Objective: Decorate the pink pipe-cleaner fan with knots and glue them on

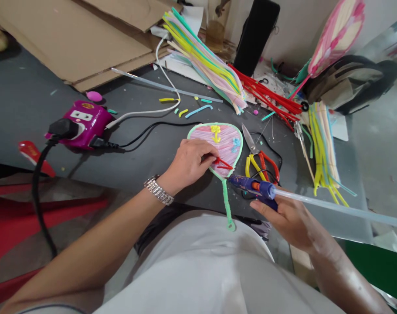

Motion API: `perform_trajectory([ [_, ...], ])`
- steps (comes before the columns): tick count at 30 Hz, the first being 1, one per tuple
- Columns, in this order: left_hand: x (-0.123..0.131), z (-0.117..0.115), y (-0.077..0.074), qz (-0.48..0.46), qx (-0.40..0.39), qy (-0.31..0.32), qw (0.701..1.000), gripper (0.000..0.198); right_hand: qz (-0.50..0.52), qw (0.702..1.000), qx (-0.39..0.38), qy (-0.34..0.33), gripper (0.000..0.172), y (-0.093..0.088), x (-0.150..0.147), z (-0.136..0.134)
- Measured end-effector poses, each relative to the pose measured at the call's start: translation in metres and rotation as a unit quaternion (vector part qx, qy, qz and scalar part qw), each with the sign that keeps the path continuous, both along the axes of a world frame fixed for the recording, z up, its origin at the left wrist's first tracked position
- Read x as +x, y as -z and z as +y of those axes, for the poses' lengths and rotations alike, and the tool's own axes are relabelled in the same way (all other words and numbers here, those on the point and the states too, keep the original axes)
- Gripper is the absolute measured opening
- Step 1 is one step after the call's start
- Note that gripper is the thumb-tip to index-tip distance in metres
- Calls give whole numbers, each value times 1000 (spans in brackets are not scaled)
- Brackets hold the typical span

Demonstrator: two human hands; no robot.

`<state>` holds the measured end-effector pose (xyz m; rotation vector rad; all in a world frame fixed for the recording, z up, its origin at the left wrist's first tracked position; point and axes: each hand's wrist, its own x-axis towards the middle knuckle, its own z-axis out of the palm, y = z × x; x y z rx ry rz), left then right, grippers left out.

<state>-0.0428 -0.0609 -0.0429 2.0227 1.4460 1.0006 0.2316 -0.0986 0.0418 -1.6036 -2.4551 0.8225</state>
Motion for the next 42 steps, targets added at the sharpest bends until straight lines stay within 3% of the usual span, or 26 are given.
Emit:
perform_trajectory([
  [6,0,0,0,3,4,-3,1000,16,-13,999,-25,44,40,0,5,3],
  [17,0,0,-2,5,-2,2,1000,16,-1,1000,-26,11,36,-2,-2,3],
  [42,-1,0,-3,15,-12,9,1000,15,12,1000,1,16,36,5,2,11],
])
